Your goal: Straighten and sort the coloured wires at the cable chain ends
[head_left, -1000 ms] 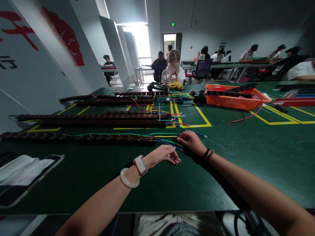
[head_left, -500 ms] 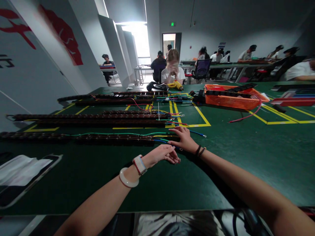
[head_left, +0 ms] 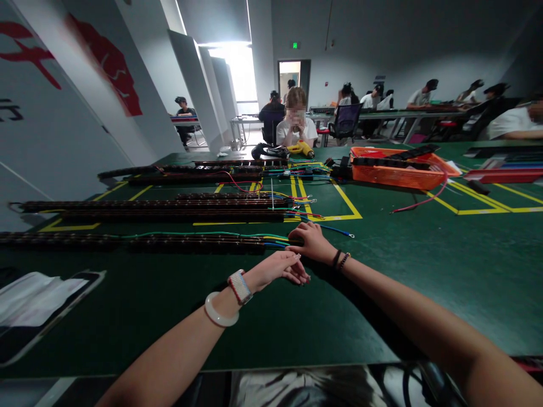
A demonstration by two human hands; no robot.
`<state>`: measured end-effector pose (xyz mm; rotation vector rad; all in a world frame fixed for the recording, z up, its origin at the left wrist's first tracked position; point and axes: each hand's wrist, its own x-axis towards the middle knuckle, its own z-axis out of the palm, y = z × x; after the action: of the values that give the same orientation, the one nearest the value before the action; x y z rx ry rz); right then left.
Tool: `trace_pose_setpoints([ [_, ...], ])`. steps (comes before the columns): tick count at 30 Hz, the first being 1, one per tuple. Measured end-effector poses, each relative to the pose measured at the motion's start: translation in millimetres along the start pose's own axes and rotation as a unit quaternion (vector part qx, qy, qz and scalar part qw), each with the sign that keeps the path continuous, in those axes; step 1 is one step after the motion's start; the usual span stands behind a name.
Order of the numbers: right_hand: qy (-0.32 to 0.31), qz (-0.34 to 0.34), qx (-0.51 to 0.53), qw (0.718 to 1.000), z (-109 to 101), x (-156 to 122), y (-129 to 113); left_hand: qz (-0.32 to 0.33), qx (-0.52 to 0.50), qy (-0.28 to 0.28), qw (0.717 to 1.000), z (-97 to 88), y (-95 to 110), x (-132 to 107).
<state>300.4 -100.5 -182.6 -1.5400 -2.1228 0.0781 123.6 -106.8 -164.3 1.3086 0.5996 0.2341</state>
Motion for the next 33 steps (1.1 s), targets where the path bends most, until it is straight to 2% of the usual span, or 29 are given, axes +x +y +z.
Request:
trace_pose_setpoints([
  [3,-0.034,0.002,0.006,0.999,-1.9,6.5,0.8,0.007,-0.004,-0.012,1.0,-1.9,-1.8,-0.3],
  [6,-0.102,0.004,0.049,0.994,-3.4,16.5,6.2,0.014,-0.005,-0.018,1.0,-2.6,-2.4,-1.9],
  [12,-0.265,0.006,0.201,0.943,-1.7,35.9,20.9,0.015,0.0,-0.015,1.0,0.5,2.6,-5.2],
  [14,-0.294,-0.003,0.211,0.932,-0.6,39.6,22.1,0.009,0.001,-0.012,1.0,2.0,5.0,-5.6],
  [16,-0.302,-0.009,0.196,0.933,0.2,42.2,21.1,0.007,0.0,-0.009,1.0,3.8,7.1,-5.8],
  [21,-0.262,-0.07,0.129,0.954,-0.9,43.6,13.5,-0.007,-0.031,0.024,0.999,6.2,9.2,-4.7],
  [24,-0.189,-0.109,0.061,0.974,-4.4,39.2,5.0,-0.012,-0.124,0.051,0.991,3.7,7.4,-2.3],
  [27,-0.1,-0.121,-0.047,0.986,-8.0,31.3,-7.4,-0.014,-0.232,0.072,0.97,0.5,4.6,0.4],
  [30,-0.053,-0.141,-0.152,0.977,-10.0,22.7,-22.1,0.013,-0.294,0.109,0.95,0.5,0.6,3.4],
  [33,-0.052,-0.184,-0.242,0.951,-9.9,14.8,-34.9,0.057,-0.319,0.151,0.934,2.2,-5.5,8.2],
])
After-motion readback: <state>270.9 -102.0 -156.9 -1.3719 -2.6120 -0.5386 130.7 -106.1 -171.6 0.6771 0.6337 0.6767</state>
